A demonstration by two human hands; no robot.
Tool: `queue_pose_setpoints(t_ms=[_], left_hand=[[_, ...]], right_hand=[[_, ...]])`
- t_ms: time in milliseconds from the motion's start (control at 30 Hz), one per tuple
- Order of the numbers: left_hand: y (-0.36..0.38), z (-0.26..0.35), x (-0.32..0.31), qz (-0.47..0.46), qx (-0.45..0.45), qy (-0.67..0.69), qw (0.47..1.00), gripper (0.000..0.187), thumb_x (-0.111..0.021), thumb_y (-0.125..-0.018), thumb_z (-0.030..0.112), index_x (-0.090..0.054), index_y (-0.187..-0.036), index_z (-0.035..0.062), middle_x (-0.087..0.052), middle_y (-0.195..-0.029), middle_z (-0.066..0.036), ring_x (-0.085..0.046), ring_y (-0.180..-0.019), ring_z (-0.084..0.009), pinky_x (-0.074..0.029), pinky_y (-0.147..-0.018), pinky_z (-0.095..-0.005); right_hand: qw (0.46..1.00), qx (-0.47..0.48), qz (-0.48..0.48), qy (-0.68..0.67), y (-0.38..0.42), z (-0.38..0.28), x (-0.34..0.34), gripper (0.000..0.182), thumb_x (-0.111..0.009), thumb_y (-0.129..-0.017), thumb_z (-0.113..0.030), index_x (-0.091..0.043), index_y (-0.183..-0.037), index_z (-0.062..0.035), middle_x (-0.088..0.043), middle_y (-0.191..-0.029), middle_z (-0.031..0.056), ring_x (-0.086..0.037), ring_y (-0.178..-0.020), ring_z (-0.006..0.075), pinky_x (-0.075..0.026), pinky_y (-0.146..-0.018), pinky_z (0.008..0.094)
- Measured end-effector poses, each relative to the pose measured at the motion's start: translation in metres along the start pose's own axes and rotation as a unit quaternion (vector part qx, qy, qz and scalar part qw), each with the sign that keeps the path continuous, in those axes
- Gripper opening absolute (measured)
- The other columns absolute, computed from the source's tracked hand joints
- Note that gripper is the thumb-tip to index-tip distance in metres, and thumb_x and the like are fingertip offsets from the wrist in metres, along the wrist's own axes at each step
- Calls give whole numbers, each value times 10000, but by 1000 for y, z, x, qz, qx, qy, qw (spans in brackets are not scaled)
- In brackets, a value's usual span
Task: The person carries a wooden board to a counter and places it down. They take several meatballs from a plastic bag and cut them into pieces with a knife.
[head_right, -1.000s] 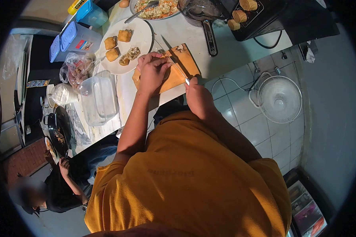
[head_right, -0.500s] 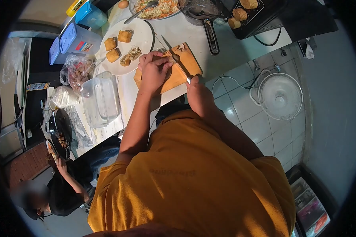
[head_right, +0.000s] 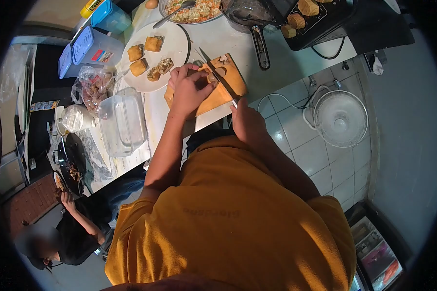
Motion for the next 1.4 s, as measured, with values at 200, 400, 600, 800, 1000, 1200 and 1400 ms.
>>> queue_pose_setpoints(t_ms=[200, 400, 600, 800, 1000, 1200, 1400], left_hand=[[0, 4, -5, 5, -7, -19, 1000, 367, -805, -702, 326, -757, -985, 98, -548, -1191, -51, -396, -1137, -299, -289, -969, -433], [-3, 6, 1, 11, 6, -44, 999, 355, -788, -708, 298, -753, -1003, 105, -541, -1194, -51, -396, -1137, -302, -286, -964, -438], [-3, 7, 9, -8, -4, -61, 998, 455, -782, -724, 366, -722, -1101, 118, -530, -1207, -70, -402, -1138, -305, -287, -969, -436], [9, -11, 20, 0, 24, -126, 992, 469, -763, -746, 357, -695, -1154, 137, -529, -1212, -90, -406, -1164, -312, -296, -980, -440], [8, -17, 14, 5, 20, -93, 995, 430, -763, -722, 293, -708, -1096, 88, -543, -1187, -122, -402, -1161, -334, -295, -987, -449], [2, -27, 12, -17, 67, -51, 996, 413, -796, -646, 303, -713, -984, 82, -554, -1159, -102, -412, -1144, -329, -303, -982, -444], [8, -31, 16, 24, 74, -27, 997, 413, -802, -618, 290, -684, -949, 72, -563, -1147, -111, -433, -1121, -332, -329, -974, -426]], right_hand=[[998, 28, 50, 13, 7, 2, 5, 314, -492, -1006, -307, -448, -987, 3, -633, -678, 246, -650, -681, 446, -519, -604, 531], [995, 26, 90, 22, 1, 16, 17, 303, -492, -1007, -291, -442, -996, 8, -631, -670, 247, -651, -680, 449, -520, -593, 536], [998, 23, 63, 8, 0, 19, 18, 301, -502, -1003, -280, -450, -997, 17, -633, -674, 250, -652, -672, 447, -525, -585, 527], [996, 43, 74, 10, -3, 23, 15, 291, -515, -996, -272, -479, -951, 13, -635, -666, 241, -654, -662, 441, -528, -585, 518], [995, 70, 71, -3, -1, 20, 16, 284, -519, -992, -270, -488, -960, 11, -635, -660, 238, -656, -662, 435, -532, -591, 510], [996, 71, 55, -10, 0, 19, 20, 289, -511, -994, -278, -486, -962, 8, -636, -671, 245, -656, -670, 442, -531, -606, 516], [995, 91, 36, -4, 1, 22, 12, 295, -505, -995, -294, -483, -969, -1, -631, -656, 245, -651, -661, 450, -526, -593, 530]])
Point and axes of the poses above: each hand's wrist, its own y-axis away from the middle knuckle, its own x-axis out of the back of the hand, z = x × y, the point moved 4 cm from there along -y, towards the middle knuckle
